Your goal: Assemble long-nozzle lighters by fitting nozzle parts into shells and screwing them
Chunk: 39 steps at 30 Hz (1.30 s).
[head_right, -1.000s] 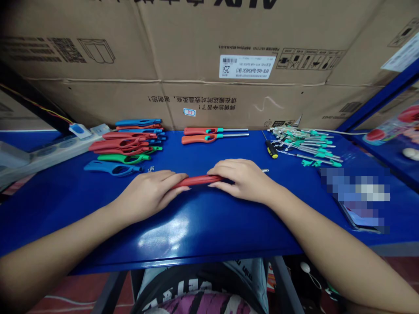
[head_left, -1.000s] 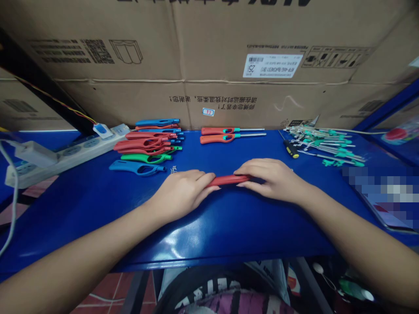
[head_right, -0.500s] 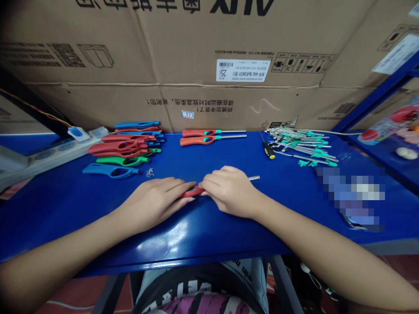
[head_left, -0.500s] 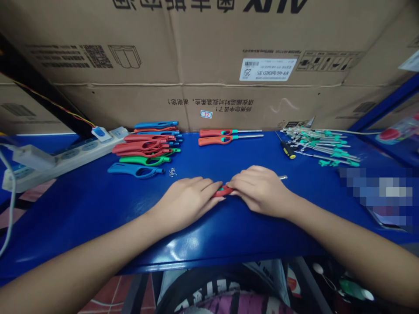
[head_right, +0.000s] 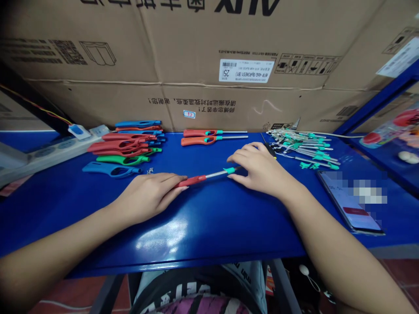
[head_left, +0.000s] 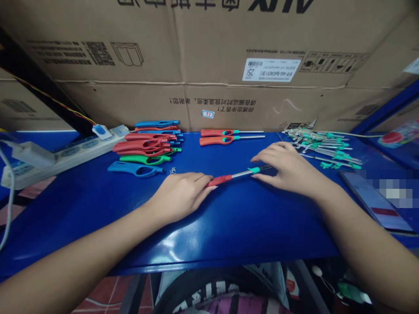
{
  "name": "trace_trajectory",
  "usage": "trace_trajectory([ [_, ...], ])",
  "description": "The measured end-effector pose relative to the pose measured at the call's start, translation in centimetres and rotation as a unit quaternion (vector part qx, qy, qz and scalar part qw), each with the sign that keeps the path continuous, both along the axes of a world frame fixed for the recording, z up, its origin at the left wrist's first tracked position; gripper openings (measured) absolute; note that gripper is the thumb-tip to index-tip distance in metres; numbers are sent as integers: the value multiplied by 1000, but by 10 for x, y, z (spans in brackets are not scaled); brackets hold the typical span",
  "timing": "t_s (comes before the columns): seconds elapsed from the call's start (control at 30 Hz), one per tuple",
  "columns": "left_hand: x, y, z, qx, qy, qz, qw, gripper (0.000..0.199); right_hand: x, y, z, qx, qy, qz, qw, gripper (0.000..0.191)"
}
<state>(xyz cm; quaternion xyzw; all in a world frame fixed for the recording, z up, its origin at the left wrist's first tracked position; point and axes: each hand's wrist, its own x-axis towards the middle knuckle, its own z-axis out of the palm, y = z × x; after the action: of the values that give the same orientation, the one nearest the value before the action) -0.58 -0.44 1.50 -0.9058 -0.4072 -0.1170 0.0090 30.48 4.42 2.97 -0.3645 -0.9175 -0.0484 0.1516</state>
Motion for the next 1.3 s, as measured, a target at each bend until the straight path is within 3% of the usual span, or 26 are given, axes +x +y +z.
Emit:
trace_trajectory([
  [0.07,0,0,0,4,-6,-3,1000,40,1,1,0,-5,13,10,1000,13],
  [0.23,2,-4,1,-22,-47,-10,999,39,-15,-7,-3,16,43,78,996,13],
  [0.4,8,-10,7,-171,-140,-2,975,38,-34,-19,-10,88,32,125,988,15],
  [0.47,11,-10,9,-285,-192,22,939,44,-37,-21,-13,116,27,142,983,15],
  [0.57,12,-8,11,-479,-270,72,832,49,-38,-22,-17,147,36,174,973,16],
  [0.63,13,-7,11,-558,-310,93,765,51,-39,-23,-18,163,41,192,967,16],
  [0.7,12,-6,11,-594,-338,101,723,51,-39,-24,-19,174,36,199,964,17],
  [0.9,10,-7,1,-665,-375,127,633,53,-41,-26,-21,200,10,214,956,15],
  [0.97,11,-7,-2,-671,-374,132,627,54,-42,-26,-23,201,-3,218,955,16],
  [1.17,16,-10,2,-650,-344,156,659,53,-45,-24,-30,191,-21,223,956,22],
  [1.3,17,-11,4,-655,-333,167,658,52,-46,-25,-32,177,-21,231,956,21],
])
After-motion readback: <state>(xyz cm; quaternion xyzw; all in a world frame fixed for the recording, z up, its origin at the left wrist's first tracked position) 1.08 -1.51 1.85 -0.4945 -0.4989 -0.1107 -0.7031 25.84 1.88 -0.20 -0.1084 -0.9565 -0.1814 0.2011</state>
